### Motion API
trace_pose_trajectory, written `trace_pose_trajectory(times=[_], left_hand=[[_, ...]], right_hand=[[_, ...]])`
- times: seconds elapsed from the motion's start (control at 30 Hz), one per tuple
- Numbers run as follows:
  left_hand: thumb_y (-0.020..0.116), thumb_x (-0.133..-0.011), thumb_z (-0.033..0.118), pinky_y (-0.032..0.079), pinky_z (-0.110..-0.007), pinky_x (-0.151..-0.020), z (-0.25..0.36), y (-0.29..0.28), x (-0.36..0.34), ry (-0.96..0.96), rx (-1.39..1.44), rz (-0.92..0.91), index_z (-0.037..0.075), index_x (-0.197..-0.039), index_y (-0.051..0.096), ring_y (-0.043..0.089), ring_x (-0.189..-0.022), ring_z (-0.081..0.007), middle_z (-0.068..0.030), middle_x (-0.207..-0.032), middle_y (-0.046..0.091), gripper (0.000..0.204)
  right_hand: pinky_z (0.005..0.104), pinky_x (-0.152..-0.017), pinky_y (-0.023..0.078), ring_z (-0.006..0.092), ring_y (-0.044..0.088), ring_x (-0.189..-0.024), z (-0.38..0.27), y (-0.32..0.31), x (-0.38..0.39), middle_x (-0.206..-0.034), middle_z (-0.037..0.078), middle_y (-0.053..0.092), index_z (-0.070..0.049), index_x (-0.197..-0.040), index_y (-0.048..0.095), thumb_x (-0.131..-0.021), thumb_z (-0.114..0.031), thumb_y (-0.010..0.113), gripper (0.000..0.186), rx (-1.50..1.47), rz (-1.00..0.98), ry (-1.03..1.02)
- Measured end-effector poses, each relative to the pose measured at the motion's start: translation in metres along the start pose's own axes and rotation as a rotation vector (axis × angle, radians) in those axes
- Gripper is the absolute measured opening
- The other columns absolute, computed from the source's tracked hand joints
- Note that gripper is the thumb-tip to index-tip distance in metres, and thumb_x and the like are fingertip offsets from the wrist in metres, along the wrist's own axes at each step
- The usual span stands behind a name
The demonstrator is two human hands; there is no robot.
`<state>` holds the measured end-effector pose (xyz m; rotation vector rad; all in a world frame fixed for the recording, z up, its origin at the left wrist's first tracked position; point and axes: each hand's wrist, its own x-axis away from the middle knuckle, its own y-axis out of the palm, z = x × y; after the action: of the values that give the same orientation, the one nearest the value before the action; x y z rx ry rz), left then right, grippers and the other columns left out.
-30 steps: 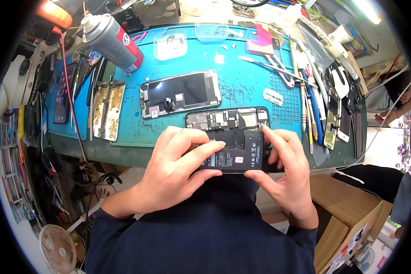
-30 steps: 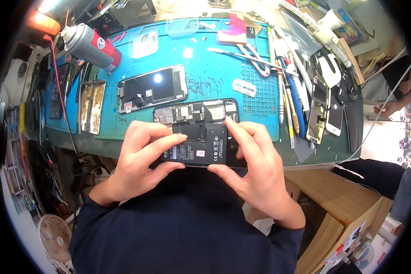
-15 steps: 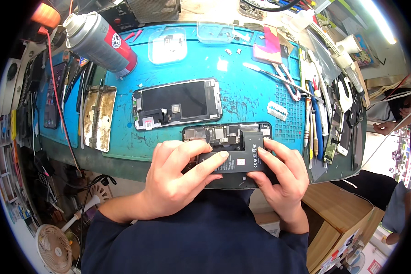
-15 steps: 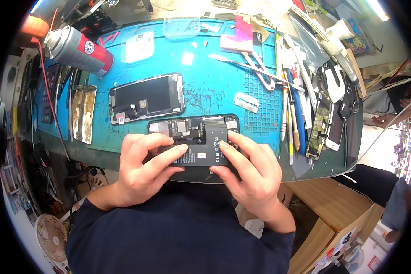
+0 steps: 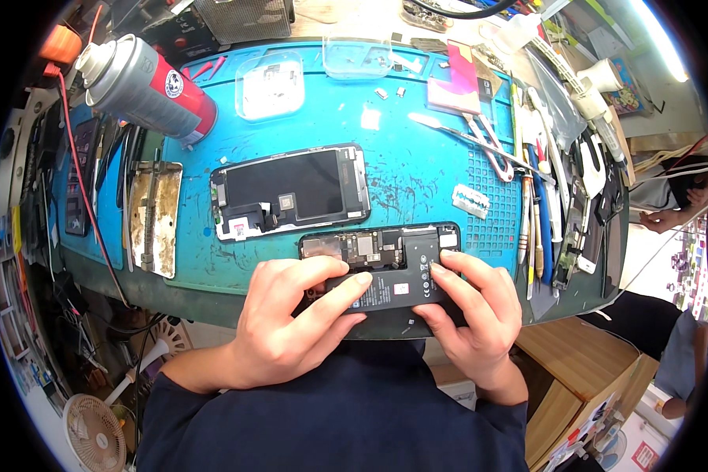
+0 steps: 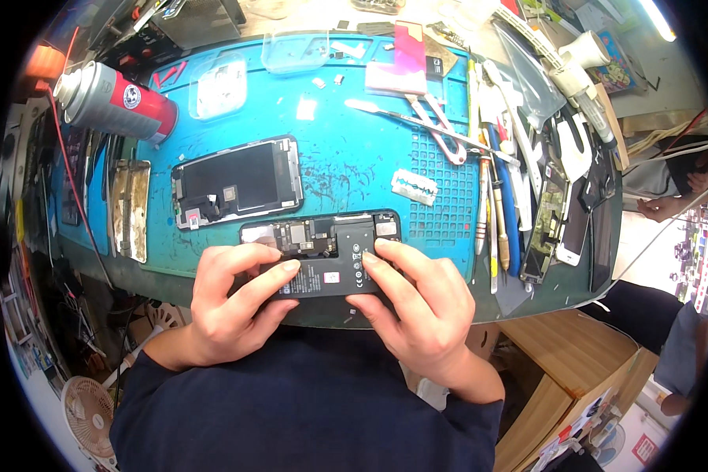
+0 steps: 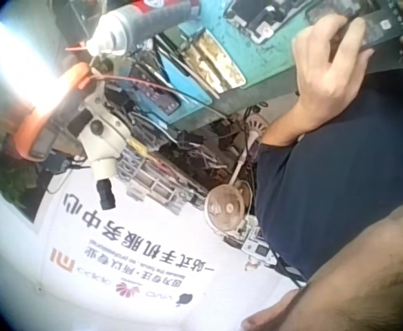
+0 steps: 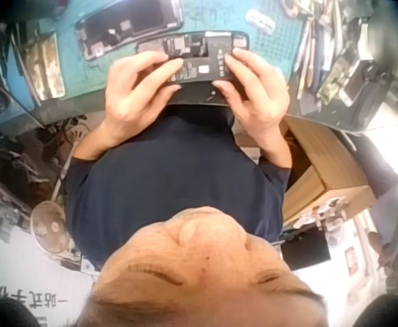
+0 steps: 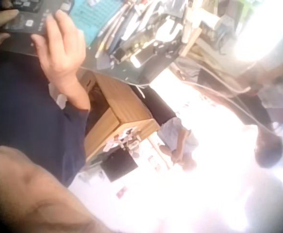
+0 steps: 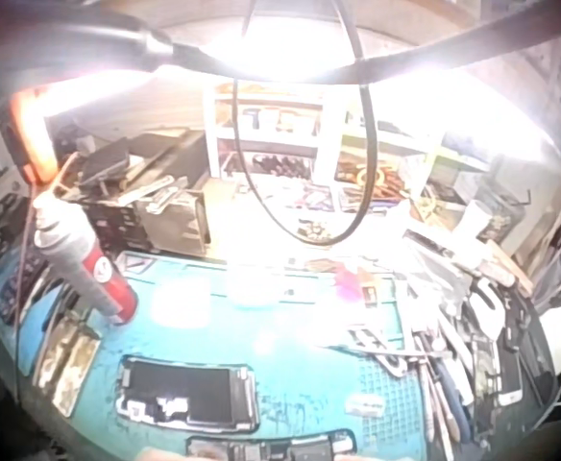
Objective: The person unpacks a new battery from its packaging and places it on the workbench. They then pick up a disassembled smartphone, remove the old battery, and insert the new battery into the phone's chassis. The person handles the phone and battery components by hand throughout the process.
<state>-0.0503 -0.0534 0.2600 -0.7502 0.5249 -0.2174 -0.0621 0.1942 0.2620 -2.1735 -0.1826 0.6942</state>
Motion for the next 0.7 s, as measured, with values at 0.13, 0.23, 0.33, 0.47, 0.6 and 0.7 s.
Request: trace_pose_trajectory(times=[0.13, 0.23, 0.33, 0.47, 0.6, 0.7], left_hand=[[0.085, -0.066, 0.007, 0.046, -0.034, -0.074, -0.0016, -0.0013, 0.0018, 0.018, 0.011, -0.006, 0.006, -0.116, 0.072, 0.059, -0.089, -0.0236, -0.0102, -0.112, 0.064, 0.051], [0.085, -0.067, 0.007, 0.046, -0.034, -0.076, -0.0014, -0.0014, 0.003, 0.026, 0.027, 0.006, 0.006, -0.117, 0.072, 0.061, -0.091, -0.0239, -0.0101, -0.113, 0.064, 0.051], [0.085, -0.067, 0.007, 0.046, -0.034, -0.076, -0.0019, -0.0009, 0.0026, 0.03, 0.024, 0.015, 0.006, -0.115, 0.072, 0.061, -0.091, -0.0235, -0.01, -0.113, 0.065, 0.05], [0.084, -0.067, 0.007, 0.046, -0.034, -0.076, -0.0015, -0.0002, 0.0024, 0.025, 0.012, 0.021, 0.006, -0.115, 0.072, 0.061, -0.091, -0.0238, -0.0098, -0.113, 0.065, 0.05], [0.082, -0.068, 0.006, 0.046, -0.035, -0.077, -0.0025, 0.0, 0.0011, 0.025, -0.005, -0.002, 0.006, -0.115, 0.072, 0.062, -0.092, -0.0246, -0.0096, -0.113, 0.065, 0.049], [0.082, -0.067, 0.005, 0.047, -0.035, -0.077, -0.0024, -0.0002, 0.0012, 0.028, -0.02, -0.007, 0.006, -0.114, 0.072, 0.061, -0.091, -0.0248, -0.0099, -0.113, 0.065, 0.049]], right_hand=[[0.0304, -0.061, 0.049, 0.0213, 0.063, -0.073, 0.0011, -0.0006, 0.0001, -0.11, 0.011, 0.071, -0.003, -0.107, 0.073, -0.07, -0.022, 0.087, 0.044, 0.003, -0.005, -0.012], [0.0304, -0.061, 0.049, 0.0213, 0.063, -0.073, 0.002, -0.0004, 0.0007, -0.111, 0.011, 0.071, -0.003, -0.108, 0.073, -0.071, -0.022, 0.086, 0.044, -0.002, -0.004, -0.019], [0.0306, -0.06, 0.049, 0.0213, 0.063, -0.073, 0.0022, -0.0006, 0.0002, -0.112, 0.012, 0.07, -0.003, -0.109, 0.073, -0.071, -0.022, 0.086, 0.044, 0.001, -0.011, -0.016], [0.0303, -0.06, 0.049, 0.0212, 0.062, -0.072, 0.0021, -0.0002, 0.0005, -0.113, 0.012, 0.07, -0.002, -0.109, 0.073, -0.072, -0.021, 0.085, 0.043, 0.0, -0.017, -0.018], [0.0301, -0.059, 0.048, 0.0206, 0.06, -0.07, 0.002, 0.0008, -0.0001, -0.112, 0.013, 0.07, -0.002, -0.109, 0.073, -0.071, -0.018, 0.085, 0.042, 0.016, -0.016, -0.032], [0.0302, -0.058, 0.047, 0.0203, 0.06, -0.068, 0.0016, 0.0019, 0.0006, -0.112, 0.014, 0.07, -0.002, -0.108, 0.073, -0.069, -0.014, 0.084, 0.042, 0.019, -0.006, -0.037]])
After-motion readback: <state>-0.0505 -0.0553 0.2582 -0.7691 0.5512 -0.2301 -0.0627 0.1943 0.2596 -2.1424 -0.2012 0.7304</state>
